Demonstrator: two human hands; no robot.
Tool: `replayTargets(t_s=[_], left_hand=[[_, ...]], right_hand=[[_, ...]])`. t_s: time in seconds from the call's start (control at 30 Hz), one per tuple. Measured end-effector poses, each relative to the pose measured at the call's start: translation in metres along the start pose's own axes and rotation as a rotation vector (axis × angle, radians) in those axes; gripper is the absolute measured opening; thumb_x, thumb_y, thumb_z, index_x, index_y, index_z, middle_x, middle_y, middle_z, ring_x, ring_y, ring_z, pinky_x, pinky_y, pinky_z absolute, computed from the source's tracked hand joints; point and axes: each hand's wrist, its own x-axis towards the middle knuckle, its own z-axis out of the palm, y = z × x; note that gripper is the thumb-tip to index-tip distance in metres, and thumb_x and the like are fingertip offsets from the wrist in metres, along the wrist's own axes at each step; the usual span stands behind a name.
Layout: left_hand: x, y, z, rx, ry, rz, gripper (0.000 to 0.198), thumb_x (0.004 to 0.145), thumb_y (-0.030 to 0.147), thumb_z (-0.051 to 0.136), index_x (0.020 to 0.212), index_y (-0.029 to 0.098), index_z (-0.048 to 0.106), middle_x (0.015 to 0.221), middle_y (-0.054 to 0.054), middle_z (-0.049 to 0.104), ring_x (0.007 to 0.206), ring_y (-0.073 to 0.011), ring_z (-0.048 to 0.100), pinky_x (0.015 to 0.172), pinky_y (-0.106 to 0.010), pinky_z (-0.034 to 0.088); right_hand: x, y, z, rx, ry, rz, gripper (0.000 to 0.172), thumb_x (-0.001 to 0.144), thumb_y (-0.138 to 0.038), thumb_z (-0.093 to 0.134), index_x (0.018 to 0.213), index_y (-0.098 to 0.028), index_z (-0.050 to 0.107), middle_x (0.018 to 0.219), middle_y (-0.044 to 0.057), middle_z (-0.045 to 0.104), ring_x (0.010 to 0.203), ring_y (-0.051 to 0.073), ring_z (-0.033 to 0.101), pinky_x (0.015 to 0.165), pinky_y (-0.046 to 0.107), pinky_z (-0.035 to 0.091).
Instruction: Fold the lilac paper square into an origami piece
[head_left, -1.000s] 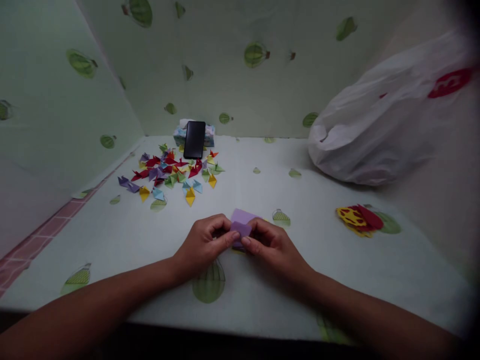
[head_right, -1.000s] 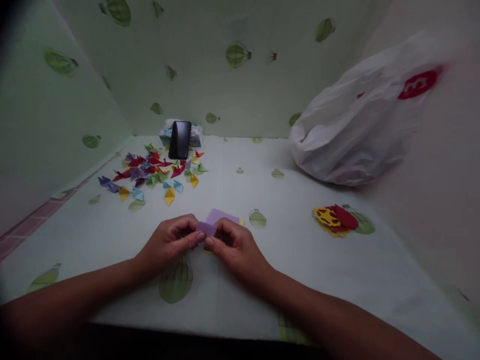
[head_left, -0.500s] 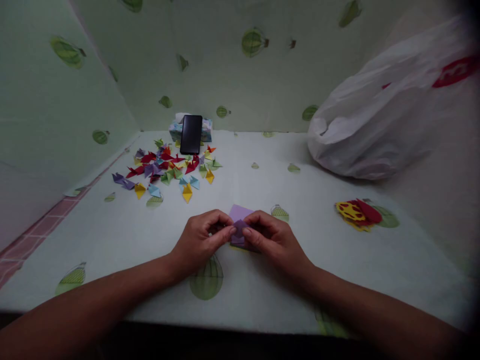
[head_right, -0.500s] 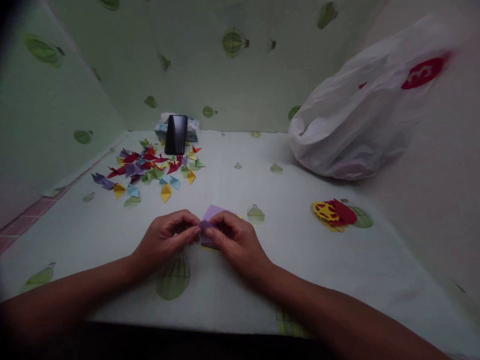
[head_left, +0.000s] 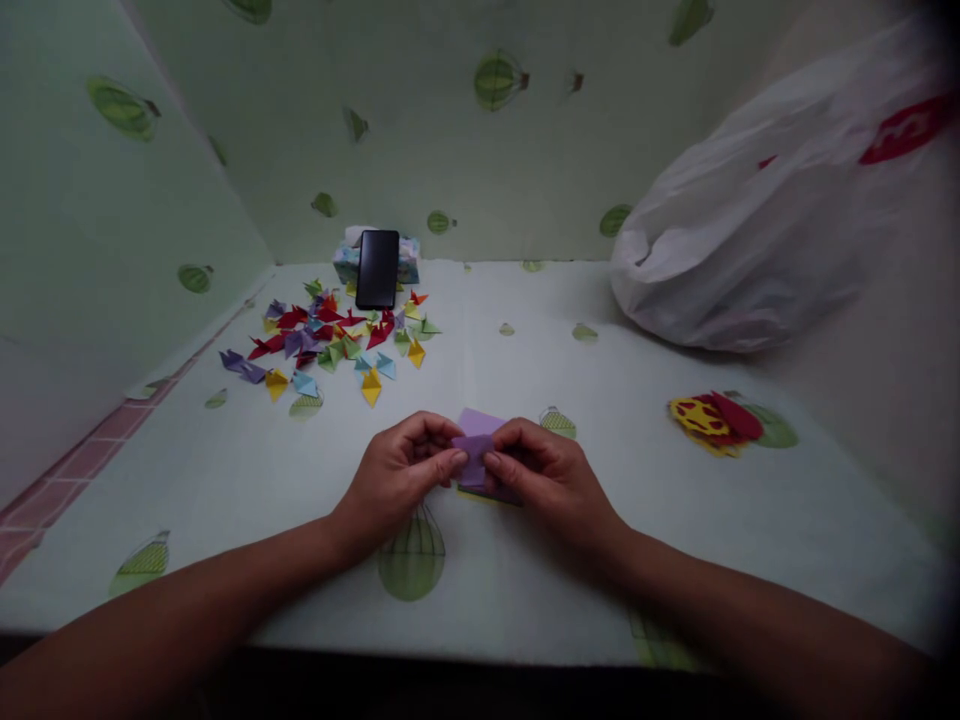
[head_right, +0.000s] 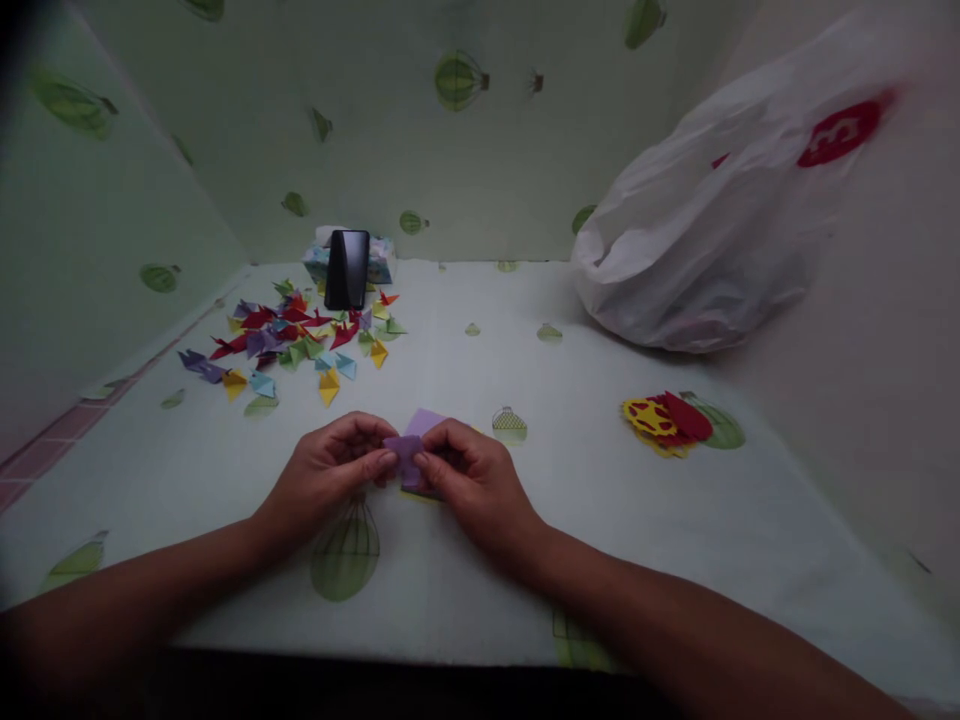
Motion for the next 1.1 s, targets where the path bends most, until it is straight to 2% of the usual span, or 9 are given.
replayTargets(t_s=[0.27, 0.43, 0.63, 0.83, 0.97, 1.1], left_hand=[[-0.0009, -0.0009, -0.0010, 0.003, -0.002, -0.043, 0.013, 0.078, 0.025, 0.072, 0.078, 0.014, 0.065, 0.062, 0.002, 0.062, 0.056, -0.0083, 0.055, 0.055, -0.020, 0.045], [-0.0020, 0.0033, -0.0003, -0.022, -0.015, -0.089, 0.016, 0.079, 0.028, 0.072, 0.079, 0.013, 0.064, 0.060, 0.002, 0.063, 0.049, -0.0075, 0.053, 0.046, -0.019, 0.044], [-0.0024, 0.0048, 0.0003, -0.030, -0.005, -0.039, 0.011, 0.080, 0.022, 0.070, 0.076, 0.013, 0.064, 0.060, 0.001, 0.065, 0.052, -0.0077, 0.057, 0.048, -0.017, 0.048], [-0.0020, -0.0006, 0.0014, -0.085, 0.024, 0.039, 0.012, 0.079, 0.016, 0.071, 0.087, 0.017, 0.062, 0.064, 0.004, 0.066, 0.056, -0.0081, 0.064, 0.056, -0.018, 0.054], [-0.0019, -0.0024, 0.0007, -0.054, 0.036, 0.116, 0.012, 0.079, 0.012, 0.071, 0.086, 0.018, 0.064, 0.071, 0.005, 0.065, 0.057, -0.0059, 0.064, 0.058, -0.016, 0.054], [-0.0024, -0.0038, 0.0000, 0.004, 0.038, 0.124, 0.011, 0.079, 0.010, 0.070, 0.087, 0.018, 0.067, 0.072, 0.005, 0.066, 0.057, -0.0049, 0.063, 0.057, -0.014, 0.052]], right_hand=[[-0.0002, -0.0009, -0.0006, -0.050, 0.006, -0.049, 0.006, 0.084, -0.021, 0.062, 0.079, -0.018, 0.060, 0.070, -0.002, 0.061, 0.063, 0.011, 0.057, 0.060, 0.024, 0.046], [-0.0003, 0.0005, -0.0016, -0.066, 0.015, -0.072, 0.008, 0.085, -0.022, 0.064, 0.079, -0.017, 0.061, 0.073, -0.001, 0.061, 0.066, 0.011, 0.058, 0.062, 0.023, 0.046], [-0.0005, -0.0017, -0.0028, -0.037, -0.028, -0.073, 0.020, 0.095, -0.030, 0.054, 0.081, -0.017, 0.062, 0.070, 0.000, 0.062, 0.065, 0.011, 0.058, 0.064, 0.025, 0.047], [0.0011, 0.0005, -0.0038, -0.014, -0.037, -0.066, 0.015, 0.093, -0.028, 0.056, 0.084, -0.017, 0.062, 0.068, -0.001, 0.062, 0.063, 0.011, 0.059, 0.064, 0.024, 0.047], [0.0019, 0.0028, -0.0038, -0.017, -0.041, -0.068, 0.014, 0.092, -0.027, 0.056, 0.084, -0.018, 0.062, 0.067, -0.001, 0.062, 0.063, 0.012, 0.059, 0.063, 0.025, 0.048], [0.0020, 0.0028, -0.0038, -0.047, -0.038, -0.074, 0.011, 0.091, -0.025, 0.056, 0.087, -0.017, 0.062, 0.067, -0.001, 0.062, 0.062, 0.012, 0.059, 0.062, 0.025, 0.048]])
